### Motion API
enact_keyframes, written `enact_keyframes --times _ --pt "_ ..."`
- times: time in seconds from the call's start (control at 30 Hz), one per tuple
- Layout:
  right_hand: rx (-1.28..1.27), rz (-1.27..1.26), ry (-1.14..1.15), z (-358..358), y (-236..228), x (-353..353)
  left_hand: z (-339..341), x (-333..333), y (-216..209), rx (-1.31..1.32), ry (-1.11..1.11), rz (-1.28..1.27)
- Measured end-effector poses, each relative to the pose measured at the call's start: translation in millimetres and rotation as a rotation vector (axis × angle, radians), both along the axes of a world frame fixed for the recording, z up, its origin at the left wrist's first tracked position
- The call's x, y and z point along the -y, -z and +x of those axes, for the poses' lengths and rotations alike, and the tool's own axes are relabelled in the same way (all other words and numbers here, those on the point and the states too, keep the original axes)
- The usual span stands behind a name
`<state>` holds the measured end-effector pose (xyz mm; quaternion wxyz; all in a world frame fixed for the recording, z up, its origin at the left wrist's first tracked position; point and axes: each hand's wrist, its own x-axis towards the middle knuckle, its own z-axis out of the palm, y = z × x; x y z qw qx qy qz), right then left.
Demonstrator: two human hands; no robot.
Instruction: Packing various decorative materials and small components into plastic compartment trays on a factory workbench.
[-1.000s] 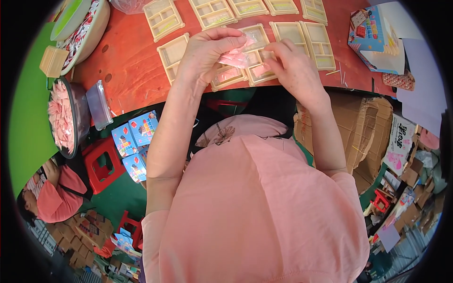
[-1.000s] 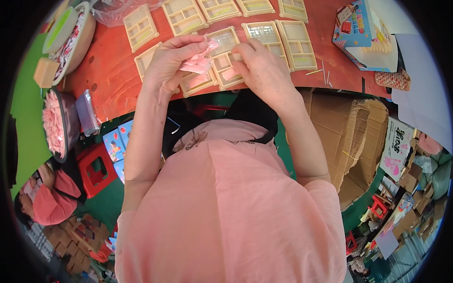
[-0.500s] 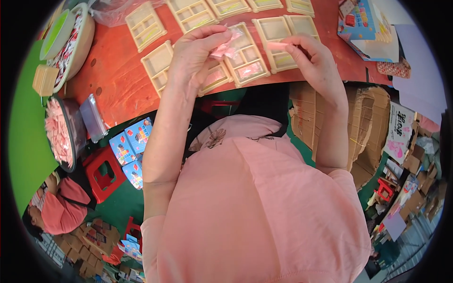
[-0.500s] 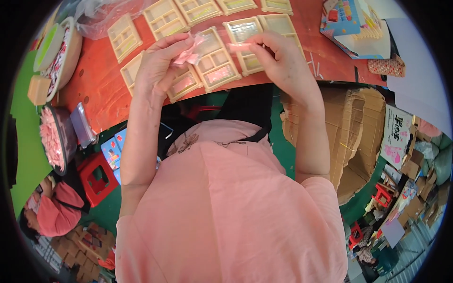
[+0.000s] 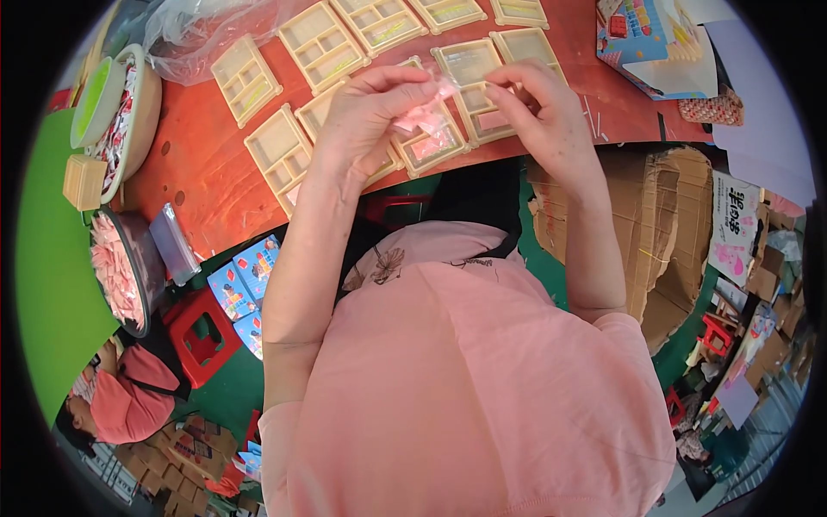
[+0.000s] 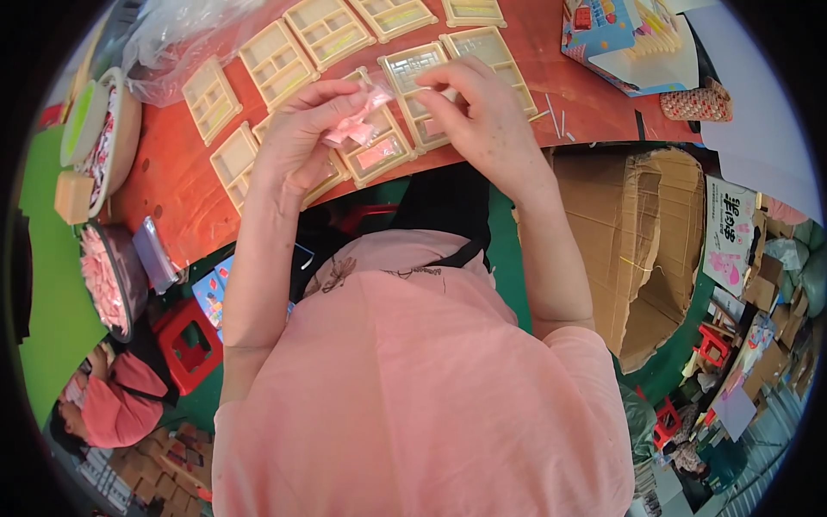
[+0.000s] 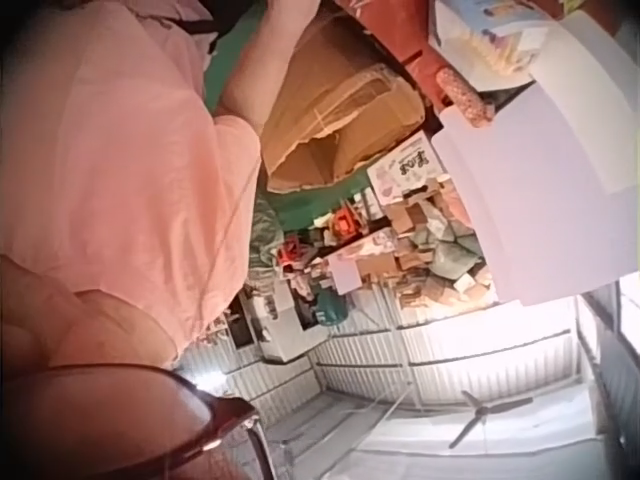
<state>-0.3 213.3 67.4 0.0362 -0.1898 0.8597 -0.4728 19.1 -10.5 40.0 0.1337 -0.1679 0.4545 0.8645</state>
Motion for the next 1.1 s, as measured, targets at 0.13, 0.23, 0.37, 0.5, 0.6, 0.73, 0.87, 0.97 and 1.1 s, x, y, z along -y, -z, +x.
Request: enact_keyframes --times 0.13,0.23,0.37,0.5,0.6,0.73,0.87,0.97,1.1 --pt "-0.007 -0.101 -0.125 -9.8 6.3 11.4 -2.4 -11.5 -2.4 -0.047 0.113 0.060" --pt "-0.056 -0.127 -0.090 -12.1 6.4 11.1 -3.6 -18.0 -2.9 -0.101 0.133 0.036" --pt "0.116 -0.105 -0.058 -18.3 6.7 1.7 -7.2 -31.1 -3.5 -0.203 0.156 -0.118" --pt "0.359 -0.141 0.015 -19.4 -6.1 3.0 -11.8 -42.3 1.1 -0.300 0.144 -0.351" --pt "0.429 -0.164 0.026 -23.9 -4.4 -6.9 -12.2 -47.0 -4.0 -0.273 0.153 -0.370" --pt "0.307 -0.209 -0.002 -22.8 6.3 -16.3 -17.9 -50.8 -10.2 -0.197 0.168 -0.287" --pt "0.189 -0.187 -0.143 -25.8 6.2 -25.0 -21.0 -47.4 -9.5 -0.193 0.222 -0.150" --pt "0.083 -0.181 -0.168 -30.4 8.3 -27.5 -18.9 -47.8 -11.7 -0.147 0.265 -0.035" --pt "-0.018 -0.173 -0.033 -30.2 17.3 -22.9 -24.0 -49.8 -10.9 -0.118 0.293 0.039"
